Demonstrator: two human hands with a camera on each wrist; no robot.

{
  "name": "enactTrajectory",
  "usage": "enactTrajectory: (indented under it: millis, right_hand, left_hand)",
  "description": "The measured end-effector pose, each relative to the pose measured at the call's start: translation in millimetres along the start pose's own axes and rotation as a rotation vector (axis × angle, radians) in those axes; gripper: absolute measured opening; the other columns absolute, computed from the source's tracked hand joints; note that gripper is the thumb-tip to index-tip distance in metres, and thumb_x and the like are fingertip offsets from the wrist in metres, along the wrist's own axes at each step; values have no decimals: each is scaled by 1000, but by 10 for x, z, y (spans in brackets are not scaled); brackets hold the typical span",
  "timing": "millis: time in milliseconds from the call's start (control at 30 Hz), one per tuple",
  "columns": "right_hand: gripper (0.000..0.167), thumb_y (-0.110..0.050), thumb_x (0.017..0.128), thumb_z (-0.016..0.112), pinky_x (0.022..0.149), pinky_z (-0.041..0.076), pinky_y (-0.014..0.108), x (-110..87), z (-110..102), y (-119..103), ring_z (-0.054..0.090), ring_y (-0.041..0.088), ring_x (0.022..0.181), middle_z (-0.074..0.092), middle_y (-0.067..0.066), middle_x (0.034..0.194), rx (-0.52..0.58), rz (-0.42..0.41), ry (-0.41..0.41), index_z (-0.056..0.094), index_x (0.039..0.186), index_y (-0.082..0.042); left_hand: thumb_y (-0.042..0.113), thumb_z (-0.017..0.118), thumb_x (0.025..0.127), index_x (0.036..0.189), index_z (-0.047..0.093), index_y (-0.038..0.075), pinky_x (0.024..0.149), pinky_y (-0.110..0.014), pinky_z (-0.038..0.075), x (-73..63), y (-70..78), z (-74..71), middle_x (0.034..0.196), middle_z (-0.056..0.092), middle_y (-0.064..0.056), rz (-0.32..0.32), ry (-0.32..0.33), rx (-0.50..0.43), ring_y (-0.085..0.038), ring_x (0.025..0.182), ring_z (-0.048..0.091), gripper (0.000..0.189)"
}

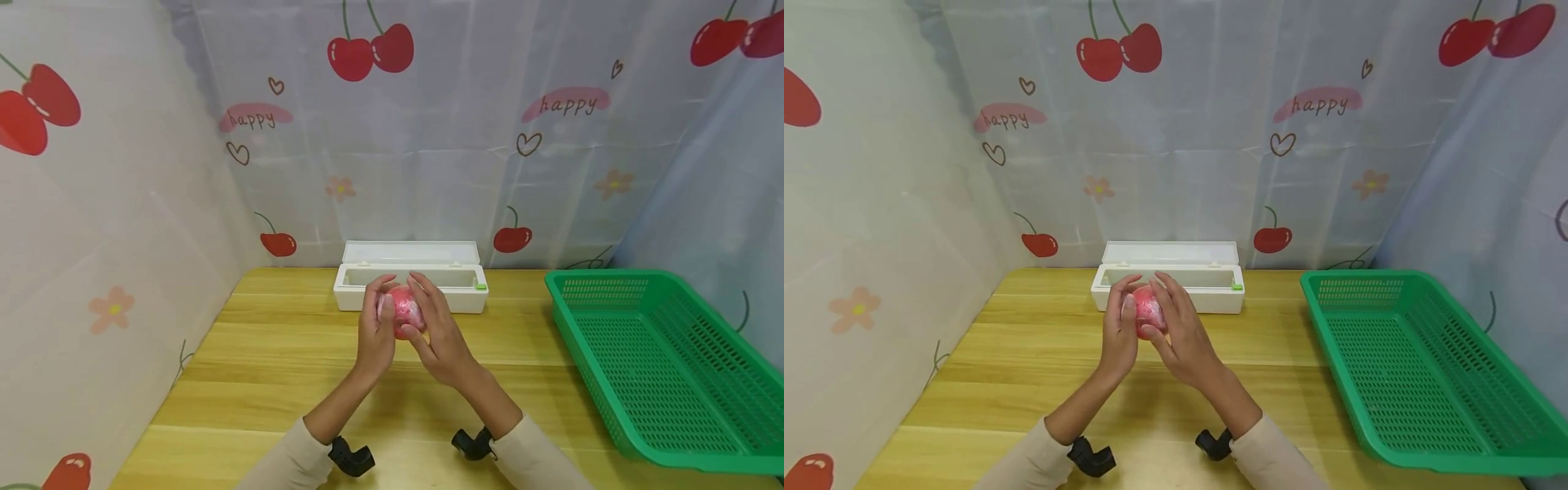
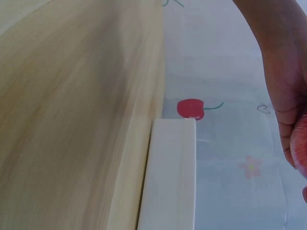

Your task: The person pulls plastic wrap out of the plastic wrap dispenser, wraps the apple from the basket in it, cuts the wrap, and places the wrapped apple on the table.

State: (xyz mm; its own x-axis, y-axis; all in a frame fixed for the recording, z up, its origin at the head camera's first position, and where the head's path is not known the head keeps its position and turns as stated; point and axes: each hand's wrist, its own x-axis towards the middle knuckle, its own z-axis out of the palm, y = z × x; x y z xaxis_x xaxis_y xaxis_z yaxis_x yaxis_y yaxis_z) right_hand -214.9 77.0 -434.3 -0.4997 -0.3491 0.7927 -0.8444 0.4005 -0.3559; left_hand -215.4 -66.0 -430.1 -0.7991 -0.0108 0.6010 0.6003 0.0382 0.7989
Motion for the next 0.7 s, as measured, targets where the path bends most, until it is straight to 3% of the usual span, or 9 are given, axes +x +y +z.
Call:
enactTrajectory:
  millis: [133,233,367,467,700]
  right_hand:
    - [64,-45,108,43,106,49,45,-11,-5,-6,43,33,138,33,19,157,37,-14,-2,34,154,-1]
    - [58,-39,109,40,101,53,42,-18,10,-16,46,31,131,35,19,153,72,6,12,34,153,-2]
    - [50,-30,110,39,99,55,41,-19,28,-26,46,31,129,36,18,149,122,34,35,34,151,-2]
    - [45,-27,109,39,99,54,39,-15,41,-29,45,30,129,37,18,148,108,39,44,38,147,-3]
    - [40,-23,109,37,99,54,38,-33,78,-37,48,31,126,41,20,143,55,39,84,45,142,-3]
  left_hand:
    - [9,37,108,137,46,-6,73,-22,58,14,214,-6,126,56,-22,30,-4,-59,-17,99,60,34]
    - [3,39,105,133,49,-10,83,-27,59,6,329,3,129,55,-23,153,-24,1,-23,109,61,32]
    - [-10,44,98,128,54,-10,88,-31,58,-11,349,36,126,57,-24,273,-25,91,-31,112,59,31]
    - [-13,46,96,125,57,-8,82,-29,59,-18,322,50,118,60,-21,275,-14,129,-28,101,61,32]
    - [-13,44,97,127,57,-9,85,-32,58,-39,355,57,119,60,-21,243,-31,181,-32,103,61,33]
